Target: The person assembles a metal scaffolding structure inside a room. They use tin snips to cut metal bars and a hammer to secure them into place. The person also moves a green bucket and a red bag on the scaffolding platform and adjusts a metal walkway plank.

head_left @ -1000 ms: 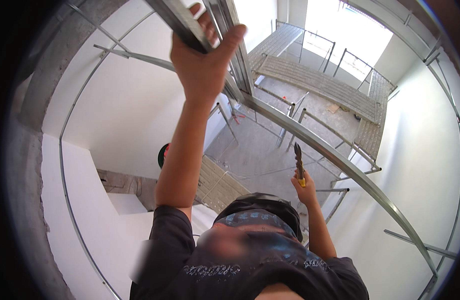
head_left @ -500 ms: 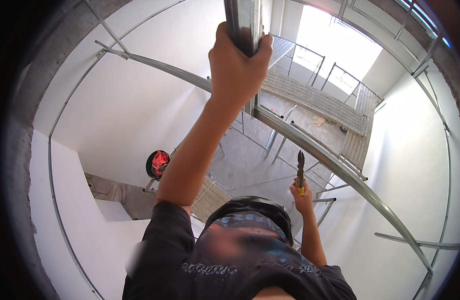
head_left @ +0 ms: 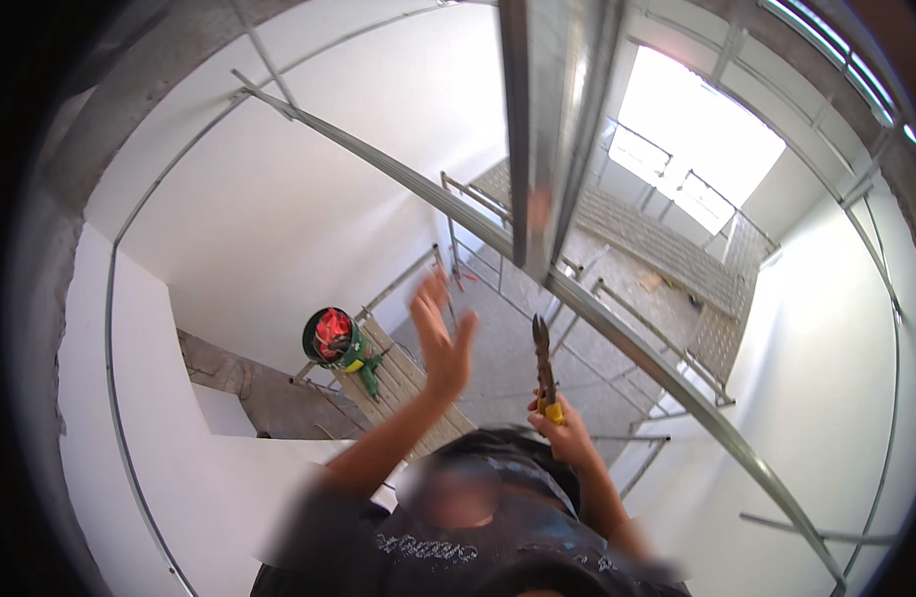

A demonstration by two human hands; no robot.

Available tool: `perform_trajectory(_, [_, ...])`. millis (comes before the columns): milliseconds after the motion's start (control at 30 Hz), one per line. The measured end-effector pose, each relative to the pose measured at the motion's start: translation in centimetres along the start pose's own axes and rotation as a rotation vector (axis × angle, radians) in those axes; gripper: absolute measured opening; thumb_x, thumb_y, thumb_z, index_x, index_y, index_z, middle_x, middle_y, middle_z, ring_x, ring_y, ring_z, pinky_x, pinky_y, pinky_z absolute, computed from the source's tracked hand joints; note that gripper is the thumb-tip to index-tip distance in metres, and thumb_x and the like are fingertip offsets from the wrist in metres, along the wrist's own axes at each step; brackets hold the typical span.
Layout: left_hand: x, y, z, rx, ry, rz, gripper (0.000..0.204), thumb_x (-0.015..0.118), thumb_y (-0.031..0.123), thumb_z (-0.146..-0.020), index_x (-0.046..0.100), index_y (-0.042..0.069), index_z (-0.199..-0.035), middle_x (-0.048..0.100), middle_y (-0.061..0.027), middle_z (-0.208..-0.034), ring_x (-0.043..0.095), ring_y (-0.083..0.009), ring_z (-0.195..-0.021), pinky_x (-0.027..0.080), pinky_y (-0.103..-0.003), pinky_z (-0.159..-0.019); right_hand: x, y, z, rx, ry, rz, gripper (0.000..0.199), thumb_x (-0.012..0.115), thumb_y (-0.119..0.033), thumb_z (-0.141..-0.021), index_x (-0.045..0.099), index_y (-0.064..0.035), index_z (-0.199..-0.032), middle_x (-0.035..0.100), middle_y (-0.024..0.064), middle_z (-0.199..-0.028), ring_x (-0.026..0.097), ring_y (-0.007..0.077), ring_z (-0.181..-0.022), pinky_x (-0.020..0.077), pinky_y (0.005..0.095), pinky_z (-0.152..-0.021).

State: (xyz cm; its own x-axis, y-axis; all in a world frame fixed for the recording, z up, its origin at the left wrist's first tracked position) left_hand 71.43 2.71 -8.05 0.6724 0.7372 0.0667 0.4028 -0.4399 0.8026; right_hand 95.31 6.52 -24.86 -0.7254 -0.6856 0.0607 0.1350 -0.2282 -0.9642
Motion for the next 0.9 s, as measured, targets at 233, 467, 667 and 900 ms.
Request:
perform_trajectory(233, [-0.8, -13.1, 13.0, -0.95, 0.027, 0.548, 0.028, 0.066, 0.022, -0.098, 0.058, 0.004, -0.117, 0.065, -0.0056, -0.091, 0.066, -0.0159, -0.081, 0.054, -0.029, -0.079, 9.7, -0.3, -4.1, -0.044, -0.228, 0.624, 0.08, 0.076, -0.039, -0.087, 0.039, 0.0002, -0.146, 0.055, 0.0224, -0.137, 0.052, 0.0338, -0.13, 0.0419, 0.0427, -0.107])
perform_trajectory(467, [-14.3, -14.6, 15.4, -0.82, 0.207, 0.04, 0.014, 0.062, 0.017, -0.096, 0.06, 0.008, -0.087, 0.054, 0.002, -0.063, 0.054, -0.0085, -0.055, 0.044, -0.026, -0.053, -0.6, 29.4, -9.6, 0.36, -0.679, 1.019, 0.071, 0.063, -0.056, -0.092, 0.055, -0.0057, -0.142, 0.062, 0.0163, -0.136, 0.054, 0.0308, -0.131, 0.0392, 0.0424, -0.111])
perform_trajectory(667, [-28.2, -10.3, 21.5, -0.856, 0.462, -0.221, 0.035, 0.066, 0.035, -0.098, 0.056, 0.009, -0.076, 0.054, 0.002, -0.063, 0.051, -0.0064, -0.053, 0.041, -0.026, -0.05, 6.7, 37.3, 2.3, 0.599, -1.059, 0.508, 0.052, 0.067, -0.043, -0.09, 0.067, -0.0045, -0.126, 0.07, 0.0157, -0.12, 0.064, 0.0264, -0.114, 0.0461, 0.0413, -0.1])
perform_trajectory(900, [-29.4, -10.3, 23.3, -0.878, 0.396, -0.411, 0.042, 0.065, 0.043, -0.099, 0.059, 0.006, -0.081, 0.054, 0.0008, -0.064, 0.053, -0.0076, -0.057, 0.045, -0.026, -0.056, 9.1, 39.8, 3.0, 0.559, -1.06, 0.417, 0.049, 0.068, -0.039, -0.089, 0.067, -0.0046, -0.124, 0.071, 0.0172, -0.118, 0.066, 0.0288, -0.112, 0.0473, 0.0418, -0.098])
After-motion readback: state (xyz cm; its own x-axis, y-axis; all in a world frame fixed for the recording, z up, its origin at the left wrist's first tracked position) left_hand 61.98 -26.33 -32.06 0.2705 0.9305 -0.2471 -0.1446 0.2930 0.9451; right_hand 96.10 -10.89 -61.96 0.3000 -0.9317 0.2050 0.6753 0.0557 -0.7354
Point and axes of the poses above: each hand's wrist, its own z-axis away from the middle knuckle, its own x-axis out of the palm, y = z × x, the point moved 10 cm from there along -z, towards the middle knuckle
